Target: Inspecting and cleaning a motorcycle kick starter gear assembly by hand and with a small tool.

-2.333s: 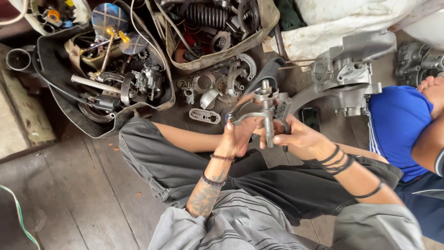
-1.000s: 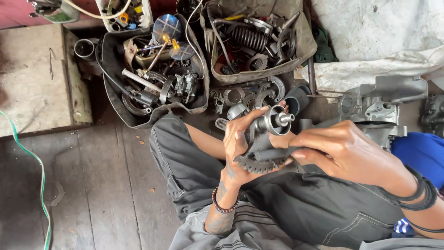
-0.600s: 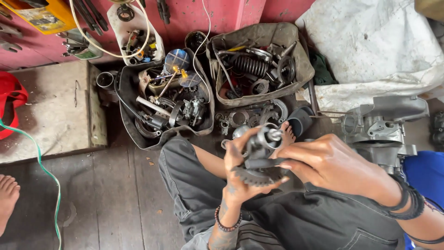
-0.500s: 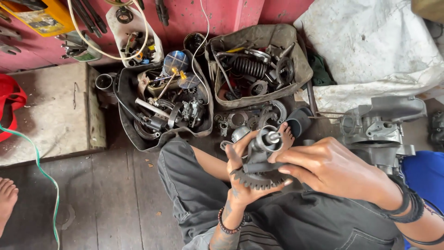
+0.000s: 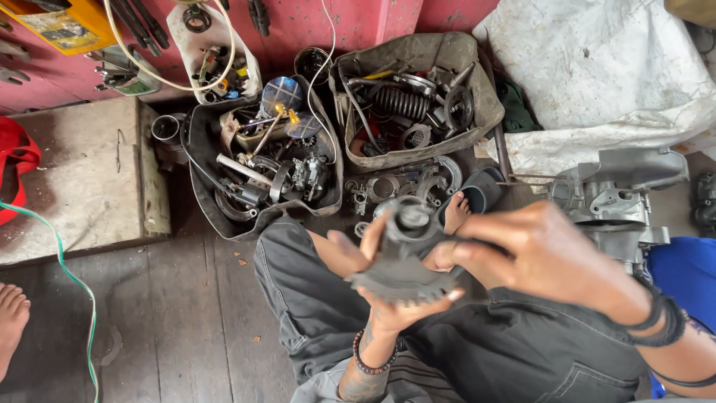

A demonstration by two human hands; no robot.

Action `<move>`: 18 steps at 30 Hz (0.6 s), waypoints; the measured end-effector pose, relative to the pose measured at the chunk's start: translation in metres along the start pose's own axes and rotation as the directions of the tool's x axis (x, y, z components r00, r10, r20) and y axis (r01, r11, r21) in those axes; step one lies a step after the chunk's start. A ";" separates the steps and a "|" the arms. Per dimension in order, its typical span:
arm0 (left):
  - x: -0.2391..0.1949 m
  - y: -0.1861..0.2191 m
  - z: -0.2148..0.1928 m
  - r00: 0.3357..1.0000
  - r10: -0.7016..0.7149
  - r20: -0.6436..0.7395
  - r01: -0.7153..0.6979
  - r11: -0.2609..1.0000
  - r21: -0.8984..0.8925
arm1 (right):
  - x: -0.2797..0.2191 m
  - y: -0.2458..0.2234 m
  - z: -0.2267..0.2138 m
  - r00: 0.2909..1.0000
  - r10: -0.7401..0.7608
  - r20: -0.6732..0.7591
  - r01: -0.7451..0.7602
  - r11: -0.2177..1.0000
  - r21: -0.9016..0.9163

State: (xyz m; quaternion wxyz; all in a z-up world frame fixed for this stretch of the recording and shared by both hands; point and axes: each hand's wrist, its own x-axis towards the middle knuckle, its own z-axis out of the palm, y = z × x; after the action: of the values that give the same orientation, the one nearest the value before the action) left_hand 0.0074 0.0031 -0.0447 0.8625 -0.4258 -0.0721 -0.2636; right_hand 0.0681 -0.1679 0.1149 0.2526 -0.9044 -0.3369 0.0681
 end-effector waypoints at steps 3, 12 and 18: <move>-0.017 0.009 -0.005 0.946 -0.031 0.322 0.025 0.999 0.025 | -0.008 0.031 -0.008 0.988 0.058 -0.143 -0.122 0.864 -0.489; 0.005 -0.035 0.047 0.919 0.039 0.392 -0.052 -0.974 0.220 | 0.002 -0.007 -0.004 0.989 -0.143 -0.045 0.138 0.986 -0.091; 0.017 -0.043 0.040 0.837 0.158 0.523 -0.539 0.084 0.838 | 0.008 0.008 -0.011 0.986 -0.072 -0.151 0.038 0.976 -0.215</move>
State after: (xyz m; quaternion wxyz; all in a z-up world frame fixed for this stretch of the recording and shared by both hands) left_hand 0.0039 0.0061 0.0160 0.9435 0.1811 -0.2459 0.1284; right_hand 0.0826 -0.1725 0.1206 0.1829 -0.9189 -0.3463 -0.0470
